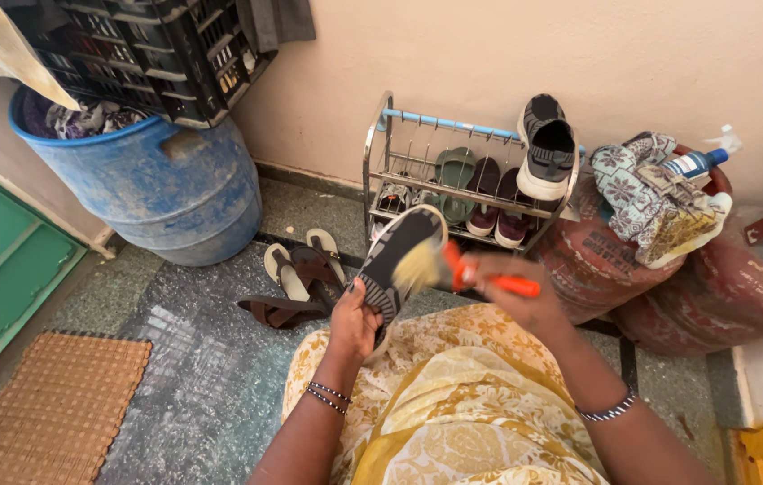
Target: The person scrubs a black and white sneaker with an orange brush, then places it on a shoe rack. They pick up a brown sandal and scrub it with the same brush.
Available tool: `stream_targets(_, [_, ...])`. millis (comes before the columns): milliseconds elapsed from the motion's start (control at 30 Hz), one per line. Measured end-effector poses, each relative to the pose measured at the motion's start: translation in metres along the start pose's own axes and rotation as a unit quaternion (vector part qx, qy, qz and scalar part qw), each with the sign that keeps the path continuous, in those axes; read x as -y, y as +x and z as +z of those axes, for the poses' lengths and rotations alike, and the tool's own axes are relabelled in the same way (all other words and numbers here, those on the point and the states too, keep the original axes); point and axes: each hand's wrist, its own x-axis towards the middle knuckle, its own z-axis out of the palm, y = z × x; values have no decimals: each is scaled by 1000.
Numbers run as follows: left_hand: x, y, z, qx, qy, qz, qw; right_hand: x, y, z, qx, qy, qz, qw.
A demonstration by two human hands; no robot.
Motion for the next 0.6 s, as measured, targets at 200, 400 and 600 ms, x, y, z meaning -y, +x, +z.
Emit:
stream_targets(200, [-4,2,-5,-42,25,-31,998,18,-2,8,-167,-358,-202,896])
stream_targets(400, [17,20,-32,-57,32,-16,998,-5,-40,42,65,46,-15,997])
stream_targets(600, [2,15,-21,-66,23,-64,995,9,-30,44,169,131,29,976])
